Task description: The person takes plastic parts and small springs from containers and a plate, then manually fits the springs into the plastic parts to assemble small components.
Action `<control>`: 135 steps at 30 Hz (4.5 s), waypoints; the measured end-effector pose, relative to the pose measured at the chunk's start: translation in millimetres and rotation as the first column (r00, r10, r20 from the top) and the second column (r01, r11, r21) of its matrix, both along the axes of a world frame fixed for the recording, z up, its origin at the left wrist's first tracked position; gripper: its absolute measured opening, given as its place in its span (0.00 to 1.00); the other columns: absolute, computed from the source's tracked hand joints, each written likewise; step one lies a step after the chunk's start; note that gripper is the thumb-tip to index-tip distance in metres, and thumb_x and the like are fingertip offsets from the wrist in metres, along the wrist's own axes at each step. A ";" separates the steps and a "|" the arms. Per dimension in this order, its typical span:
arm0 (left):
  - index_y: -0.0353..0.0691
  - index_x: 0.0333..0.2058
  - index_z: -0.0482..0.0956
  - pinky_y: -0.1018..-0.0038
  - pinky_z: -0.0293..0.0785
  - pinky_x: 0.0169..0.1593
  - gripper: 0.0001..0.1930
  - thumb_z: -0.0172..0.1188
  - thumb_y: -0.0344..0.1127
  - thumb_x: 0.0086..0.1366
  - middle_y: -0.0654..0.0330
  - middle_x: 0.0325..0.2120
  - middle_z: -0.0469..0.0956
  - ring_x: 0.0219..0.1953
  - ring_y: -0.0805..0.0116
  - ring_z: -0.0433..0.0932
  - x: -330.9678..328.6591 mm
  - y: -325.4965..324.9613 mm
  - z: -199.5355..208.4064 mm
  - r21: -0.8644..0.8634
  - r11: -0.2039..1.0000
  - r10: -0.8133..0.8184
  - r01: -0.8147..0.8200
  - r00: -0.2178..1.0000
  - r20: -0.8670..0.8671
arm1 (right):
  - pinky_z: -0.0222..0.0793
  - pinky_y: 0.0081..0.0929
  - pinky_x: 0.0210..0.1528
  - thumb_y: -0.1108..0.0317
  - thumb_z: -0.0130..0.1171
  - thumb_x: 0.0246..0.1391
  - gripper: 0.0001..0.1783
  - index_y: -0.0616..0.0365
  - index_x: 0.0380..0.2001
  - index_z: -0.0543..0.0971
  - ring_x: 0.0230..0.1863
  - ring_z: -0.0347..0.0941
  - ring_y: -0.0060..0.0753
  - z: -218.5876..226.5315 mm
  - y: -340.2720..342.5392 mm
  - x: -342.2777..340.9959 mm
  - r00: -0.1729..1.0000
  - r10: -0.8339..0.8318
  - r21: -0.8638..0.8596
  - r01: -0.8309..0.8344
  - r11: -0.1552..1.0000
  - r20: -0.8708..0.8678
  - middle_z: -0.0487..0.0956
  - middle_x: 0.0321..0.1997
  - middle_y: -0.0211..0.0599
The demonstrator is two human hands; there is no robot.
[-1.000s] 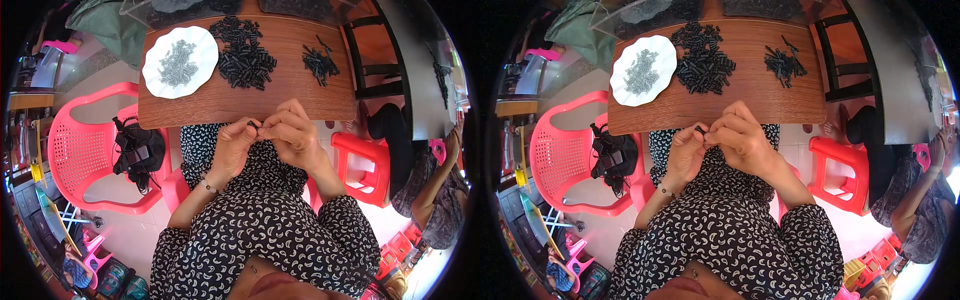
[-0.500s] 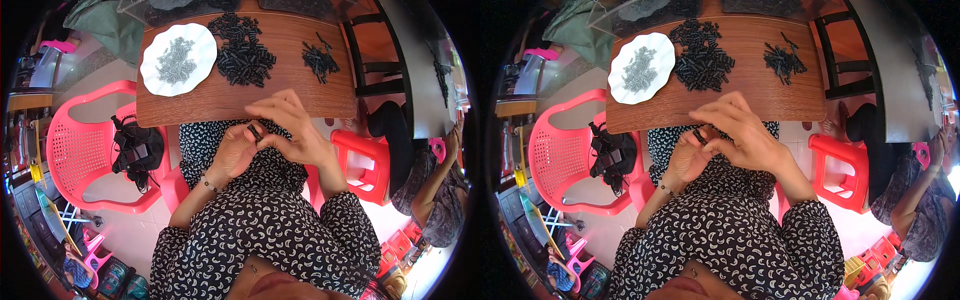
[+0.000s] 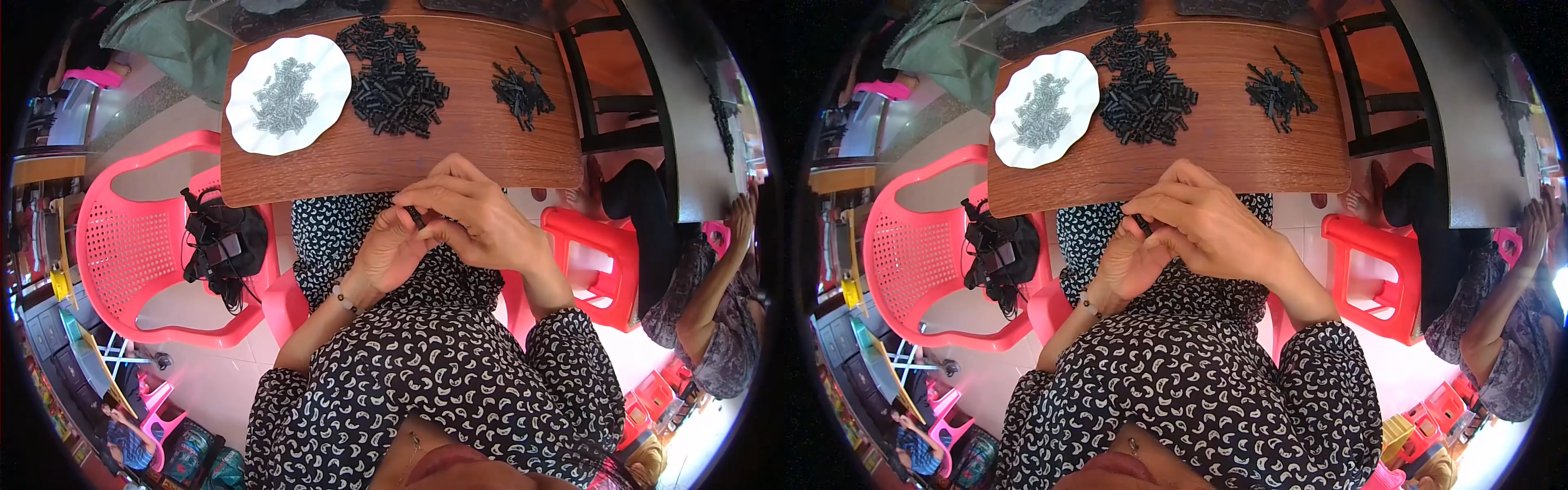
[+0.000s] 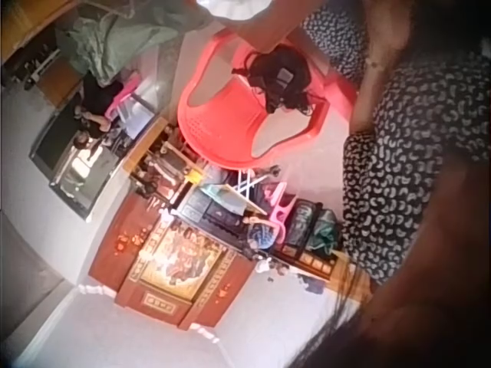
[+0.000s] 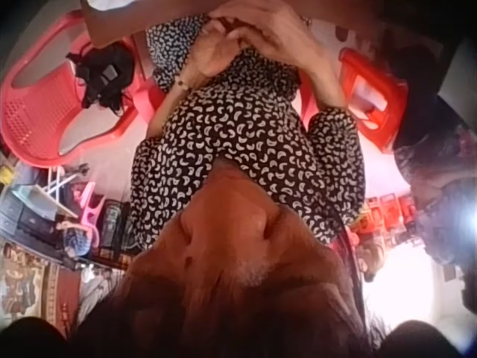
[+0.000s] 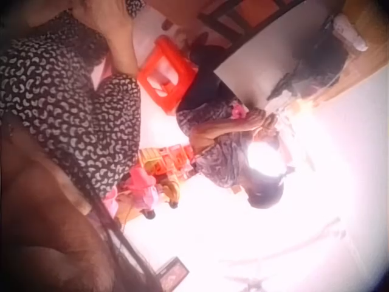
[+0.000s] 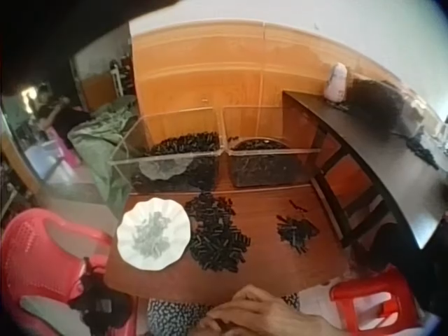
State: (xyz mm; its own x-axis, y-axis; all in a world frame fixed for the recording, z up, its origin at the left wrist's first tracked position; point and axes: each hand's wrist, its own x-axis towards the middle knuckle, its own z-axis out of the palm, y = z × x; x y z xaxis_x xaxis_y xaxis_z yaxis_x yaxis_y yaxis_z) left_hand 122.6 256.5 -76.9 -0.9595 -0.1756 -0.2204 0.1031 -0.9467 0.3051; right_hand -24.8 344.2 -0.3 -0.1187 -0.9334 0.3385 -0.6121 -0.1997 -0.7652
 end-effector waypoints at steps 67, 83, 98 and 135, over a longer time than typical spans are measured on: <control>0.45 0.48 0.76 0.69 0.66 0.57 0.19 0.62 0.48 0.62 0.68 0.42 0.77 0.47 0.75 0.74 -6.5 -0.3 -0.8 0.003 0.996 0.084 -0.085 0.994 0.070 | 0.64 0.32 0.47 0.72 0.71 0.41 0.10 0.56 0.28 0.80 0.42 0.69 0.36 -29.2 7.0 4.7 0.946 -0.310 -0.066 0.317 0.946 0.097 0.81 0.37 0.32; 0.43 0.50 0.76 0.77 0.68 0.42 0.18 0.57 0.46 0.67 0.70 0.31 0.73 0.34 0.77 0.69 -13.5 -24.4 -1.1 0.116 0.984 0.105 -0.138 0.962 0.254 | 0.65 0.34 0.46 0.73 0.67 0.43 0.09 0.57 0.30 0.78 0.39 0.72 0.40 6.3 -19.5 -63.8 0.870 -0.468 -0.299 0.410 0.862 -0.154 0.80 0.34 0.35; 0.39 0.46 0.78 0.76 0.68 0.38 0.13 0.54 0.40 0.69 0.69 0.25 0.76 0.29 0.75 0.69 -14.6 -27.1 -4.5 0.175 0.976 0.069 -0.133 0.941 0.333 | 0.71 0.39 0.37 0.60 0.64 0.50 0.11 0.57 0.28 0.84 0.34 0.75 0.47 29.0 -104.4 -209.9 0.452 -0.831 -0.569 0.609 0.553 -0.324 0.81 0.28 0.42; 0.34 0.50 0.76 0.80 0.74 0.44 0.18 0.55 0.43 0.69 0.59 0.39 0.81 0.38 0.78 0.78 -23.1 -25.6 24.2 -0.345 0.934 0.183 -0.096 0.956 0.230 | 0.69 0.23 0.38 0.78 0.67 0.46 0.13 0.61 0.37 0.79 0.36 0.73 0.28 -28.0 -14.7 -44.6 0.957 -0.215 -0.037 0.227 0.973 0.195 0.79 0.38 0.35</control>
